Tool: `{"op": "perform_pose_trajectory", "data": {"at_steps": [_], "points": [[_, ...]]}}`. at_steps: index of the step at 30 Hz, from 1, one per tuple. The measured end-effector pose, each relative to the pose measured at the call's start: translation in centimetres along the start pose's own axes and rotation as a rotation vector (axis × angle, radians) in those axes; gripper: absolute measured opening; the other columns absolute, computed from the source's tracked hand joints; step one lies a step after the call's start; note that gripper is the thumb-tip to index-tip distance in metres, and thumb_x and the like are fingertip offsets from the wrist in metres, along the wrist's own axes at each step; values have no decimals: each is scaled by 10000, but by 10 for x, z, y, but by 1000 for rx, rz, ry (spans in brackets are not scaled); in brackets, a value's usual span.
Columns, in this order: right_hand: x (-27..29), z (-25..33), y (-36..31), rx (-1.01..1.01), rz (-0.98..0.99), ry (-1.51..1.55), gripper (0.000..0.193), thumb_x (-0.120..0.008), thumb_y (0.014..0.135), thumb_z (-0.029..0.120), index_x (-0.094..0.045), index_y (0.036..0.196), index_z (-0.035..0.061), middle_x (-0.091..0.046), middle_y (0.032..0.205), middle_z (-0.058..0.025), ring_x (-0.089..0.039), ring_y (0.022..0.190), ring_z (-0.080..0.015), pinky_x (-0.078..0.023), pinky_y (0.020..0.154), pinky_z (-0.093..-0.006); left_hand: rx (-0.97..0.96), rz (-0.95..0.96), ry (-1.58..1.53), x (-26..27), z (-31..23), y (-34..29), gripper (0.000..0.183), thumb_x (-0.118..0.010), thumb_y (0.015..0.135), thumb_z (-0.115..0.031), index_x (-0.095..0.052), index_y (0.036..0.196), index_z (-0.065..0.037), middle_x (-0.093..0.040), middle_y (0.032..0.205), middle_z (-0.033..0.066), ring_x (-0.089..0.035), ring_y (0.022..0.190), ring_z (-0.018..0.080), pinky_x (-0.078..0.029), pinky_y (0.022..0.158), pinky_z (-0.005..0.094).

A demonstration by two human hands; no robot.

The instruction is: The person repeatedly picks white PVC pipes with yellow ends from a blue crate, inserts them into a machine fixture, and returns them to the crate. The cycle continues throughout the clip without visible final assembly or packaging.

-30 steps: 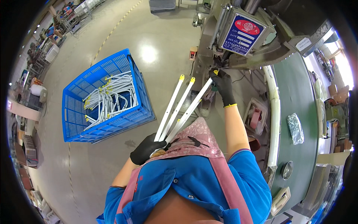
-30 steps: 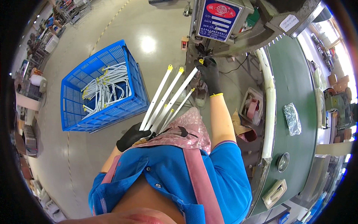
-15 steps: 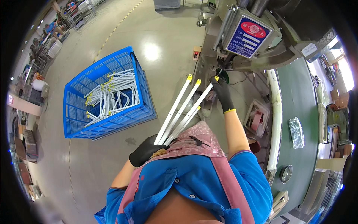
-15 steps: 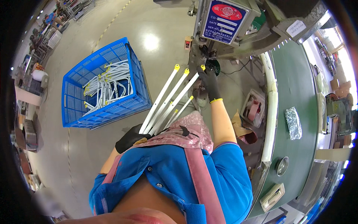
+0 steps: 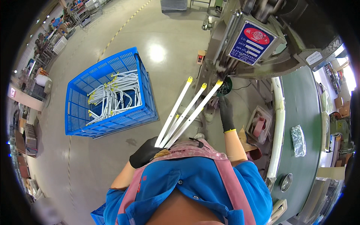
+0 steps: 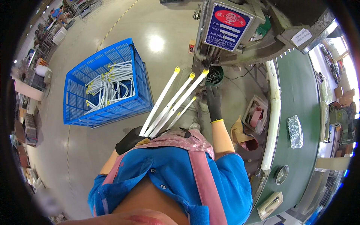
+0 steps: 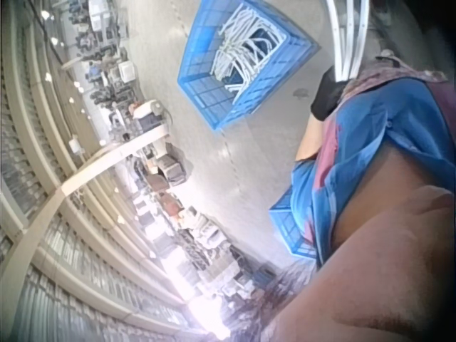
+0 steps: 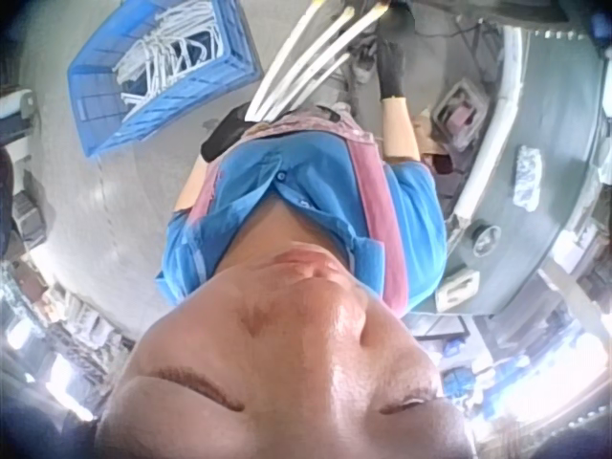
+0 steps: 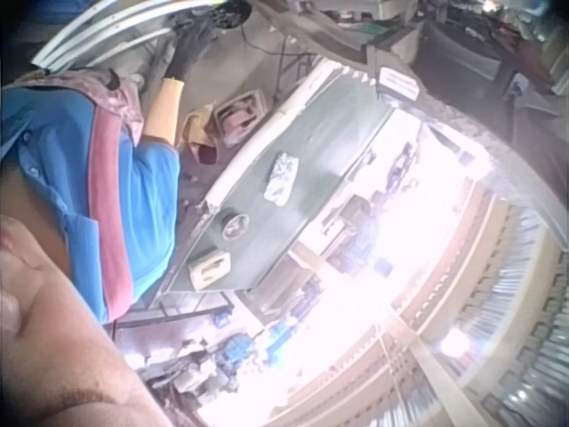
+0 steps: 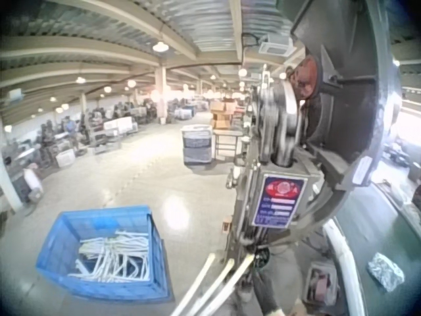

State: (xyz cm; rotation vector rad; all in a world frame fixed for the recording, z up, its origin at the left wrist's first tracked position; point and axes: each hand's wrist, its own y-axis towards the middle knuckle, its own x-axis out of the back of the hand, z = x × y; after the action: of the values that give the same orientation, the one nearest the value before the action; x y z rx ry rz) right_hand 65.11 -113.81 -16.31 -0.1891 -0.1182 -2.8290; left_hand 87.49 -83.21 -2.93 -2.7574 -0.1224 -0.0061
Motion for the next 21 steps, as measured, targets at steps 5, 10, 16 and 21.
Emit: {"op": "perform_pose_trajectory", "data": {"at_steps": [5, 10, 16, 21], "points": [[3, -11, -20, -107, 5, 67, 285, -545, 930, 258, -652, 1028, 12, -630, 840, -33, -553, 779, -101, -452, 681, -268, 149, -58, -148, -7, -7, -3, 522, -662, 786, -96, -482, 1261, 29, -645, 1039, 154, -626, 922, 196, -479, 859, 314], [11, -38, -25, -194, 263, -36, 351, -514, 940, 361, -626, 1006, 35, -628, 895, -25, -574, 770, -120, -461, 686, -269, 131, -203, -344, -24, -13, -19, 491, -649, 801, -107, -476, 1241, 26, -639, 1018, 138, -613, 919, 207, -484, 845, 327], [4, -63, -17, 333, 796, -390, 227, -496, 851, 241, -581, 863, 31, -601, 809, -113, -592, 736, -263, -469, 657, -362, -76, -491, -336, -77, -19, -33, 411, -641, 786, -137, -529, 1150, 16, -630, 964, 102, -585, 851, 174, -470, 788, 302], [0, -37, -39, -74, 1167, -232, 284, -533, 903, 255, -652, 925, -2, -647, 818, -50, -583, 710, -134, -476, 645, -273, -248, -792, -561, -125, -32, -32, 322, -615, 809, -71, -559, 1112, 19, -618, 957, 73, -582, 868, 157, -460, 786, 279]]}}
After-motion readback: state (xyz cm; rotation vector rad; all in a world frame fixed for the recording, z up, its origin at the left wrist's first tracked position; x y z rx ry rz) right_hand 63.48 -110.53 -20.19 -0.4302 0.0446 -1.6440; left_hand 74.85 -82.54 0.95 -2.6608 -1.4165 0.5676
